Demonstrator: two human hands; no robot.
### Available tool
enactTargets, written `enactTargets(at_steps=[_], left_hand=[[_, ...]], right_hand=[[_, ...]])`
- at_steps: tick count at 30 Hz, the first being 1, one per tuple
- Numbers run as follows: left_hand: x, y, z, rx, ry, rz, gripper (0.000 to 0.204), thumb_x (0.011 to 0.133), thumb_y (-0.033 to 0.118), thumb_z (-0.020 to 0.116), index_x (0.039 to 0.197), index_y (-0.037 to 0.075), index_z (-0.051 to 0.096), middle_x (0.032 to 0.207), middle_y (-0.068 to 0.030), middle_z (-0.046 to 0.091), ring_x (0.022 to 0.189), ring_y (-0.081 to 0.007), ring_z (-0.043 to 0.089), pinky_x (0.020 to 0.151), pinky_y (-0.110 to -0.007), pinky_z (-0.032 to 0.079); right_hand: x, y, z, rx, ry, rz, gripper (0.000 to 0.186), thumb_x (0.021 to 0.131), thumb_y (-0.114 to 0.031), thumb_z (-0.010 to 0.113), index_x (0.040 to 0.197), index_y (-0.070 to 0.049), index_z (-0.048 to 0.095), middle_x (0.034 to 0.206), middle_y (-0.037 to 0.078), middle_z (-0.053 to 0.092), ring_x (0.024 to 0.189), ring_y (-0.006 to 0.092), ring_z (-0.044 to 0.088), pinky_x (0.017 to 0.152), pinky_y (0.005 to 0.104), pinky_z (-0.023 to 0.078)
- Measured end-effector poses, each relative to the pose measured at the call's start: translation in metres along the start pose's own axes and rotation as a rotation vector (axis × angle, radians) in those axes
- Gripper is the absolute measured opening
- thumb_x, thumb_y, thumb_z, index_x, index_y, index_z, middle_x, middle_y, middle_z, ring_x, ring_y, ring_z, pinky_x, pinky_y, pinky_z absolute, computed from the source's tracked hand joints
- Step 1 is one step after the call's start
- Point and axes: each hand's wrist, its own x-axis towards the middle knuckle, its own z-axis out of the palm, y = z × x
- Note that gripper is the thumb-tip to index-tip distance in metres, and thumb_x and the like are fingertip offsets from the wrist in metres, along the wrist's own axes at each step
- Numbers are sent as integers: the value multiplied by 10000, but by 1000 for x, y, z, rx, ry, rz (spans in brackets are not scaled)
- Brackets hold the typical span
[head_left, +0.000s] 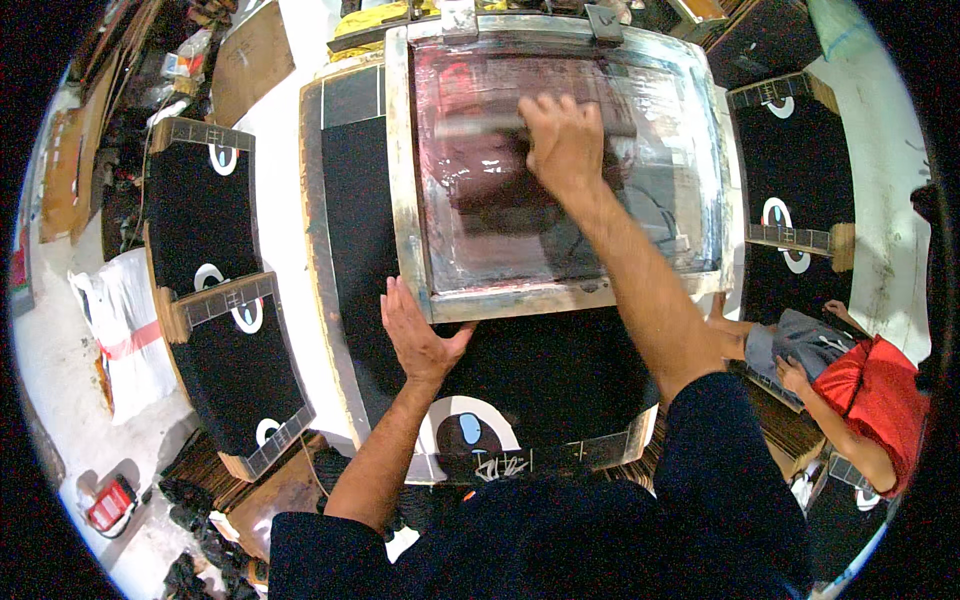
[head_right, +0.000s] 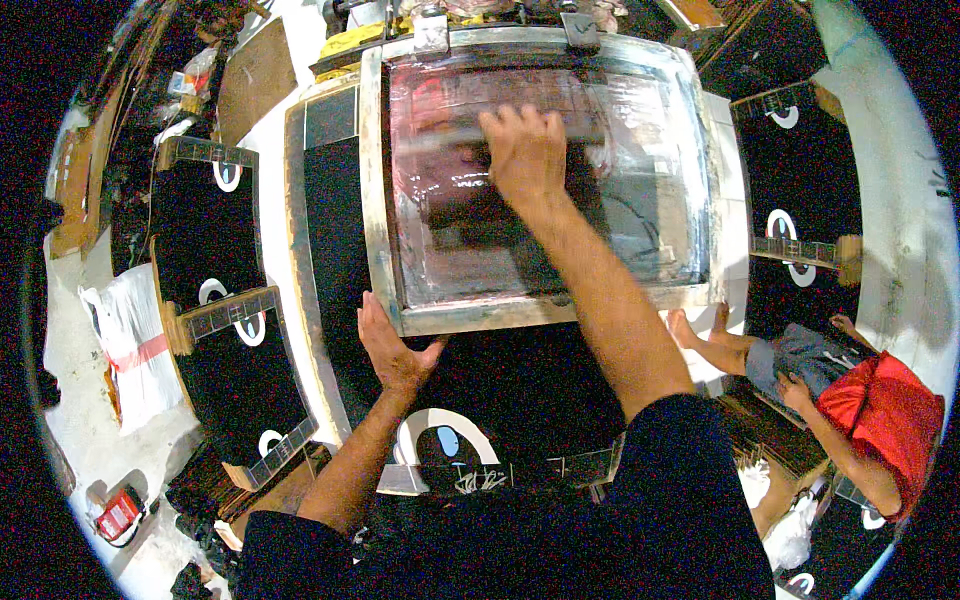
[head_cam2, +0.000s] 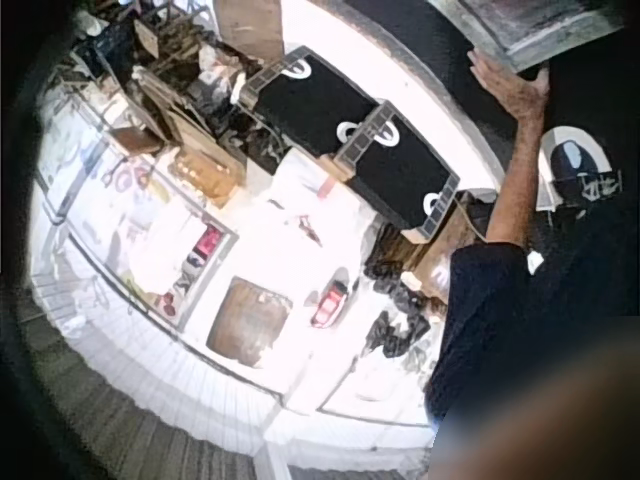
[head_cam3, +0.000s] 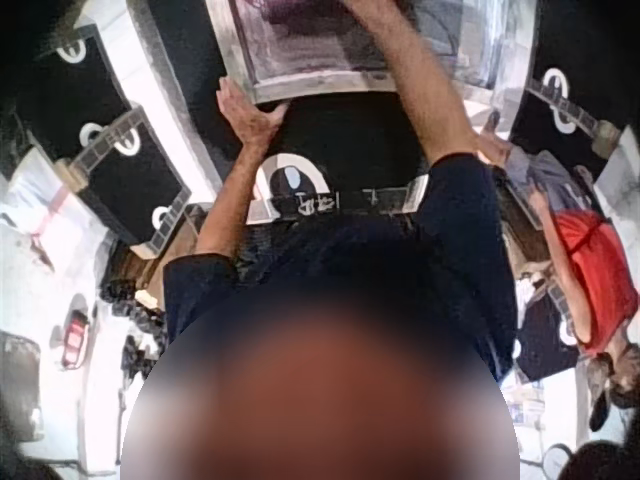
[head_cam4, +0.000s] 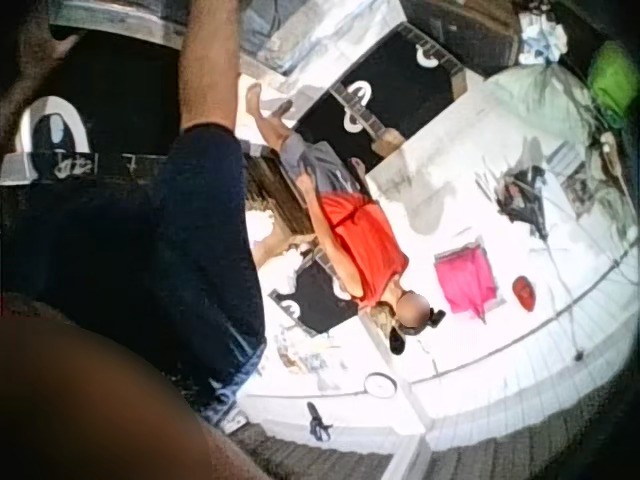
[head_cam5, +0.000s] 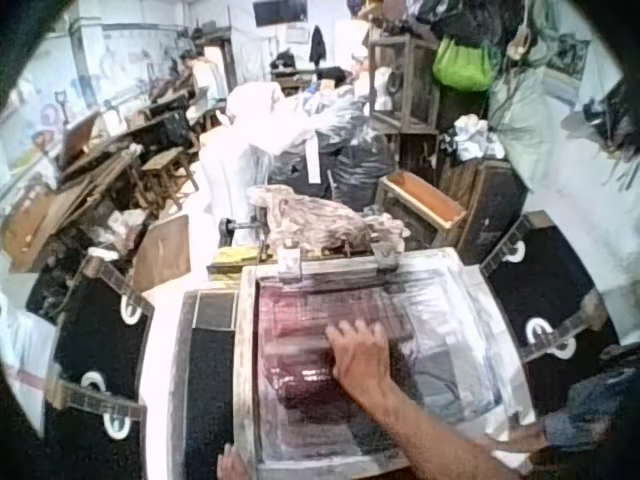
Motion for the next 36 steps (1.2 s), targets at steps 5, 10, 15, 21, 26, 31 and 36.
enactTargets(at_steps=[5, 10, 15, 21, 26, 31, 36], left_hand=[[-1, -2, 1, 3, -3, 12, 1294, 651, 511, 918, 1577, -82, 233, 1608, -297, 324, 1500, -459, 302, 1255, -551, 225], [-3, -1, 2, 12, 10, 13, 1283, 669, 535, 907, 1575, -84, 242, 1598, -305, 332, 1493, -456, 321, 1247, -554, 241], [0, 2, -1, 14, 17, 27, 1249, 713, 564, 885, 1564, -102, 257, 1589, -320, 337, 1491, -459, 331, 1239, -577, 250], [7, 7, -10, -335, -24, -169, 1204, 684, 327, 965, 1573, -92, 269, 1570, -318, 409, 1465, -429, 416, 1250, -557, 231], [4, 8, -15, -541, 46, -230, 1154, 664, 175, 976, 1566, -88, 305, 1536, -300, 473, 1407, -369, 514, 1225, -491, 318], [-1, 0, -8, -527, 76, -157, 1115, 707, 131, 946, 1574, -92, 280, 1549, -334, 429, 1427, -381, 482, 1187, -444, 386], [-9, -10, 6, -485, 110, -88, 1192, 704, 138, 949, 1612, -52, 200, 1547, -250, 454, 1397, -310, 495, 1158, -407, 413]], right_hand=[[-66, -25, -24, 74, 8, 5, 373, 678, -32, 772, 1013, -144, 654, 946, 21, 615, 939, 254, 598, 841, 422, 434], [-70, -24, -23, 62, 35, -15, 182, 876, -120, 617, 1048, -132, 676, 956, 42, 642, 953, 254, 613, 849, 440, 454], [-65, -22, -25, 55, 15, -10, 293, 772, -54, 699, 1051, -134, 661, 954, 30, 628, 950, 258, 601, 861, 435, 439], [-66, -15, -30, 193, 78, -19, 287, 795, -44, 683, 1065, -141, 683, 1007, 29, 668, 1001, 253, 609, 938, 441, 417], [-72, -15, -37, 246, 121, 29, 331, 785, -29, 685, 1081, -177, 706, 1031, 19, 690, 1039, 243, 607, 1001, 460, 391], [-58, -13, -41, 206, 111, 21, 340, 772, -26, 696, 1070, -189, 716, 1023, 8, 688, 1034, 244, 602, 1000, 468, 387], [-58, -8, -39, 232, 69, 14, 372, 769, -54, 741, 1114, -189, 712, 1028, -7, 690, 1022, 233, 609, 965, 445, 401]])
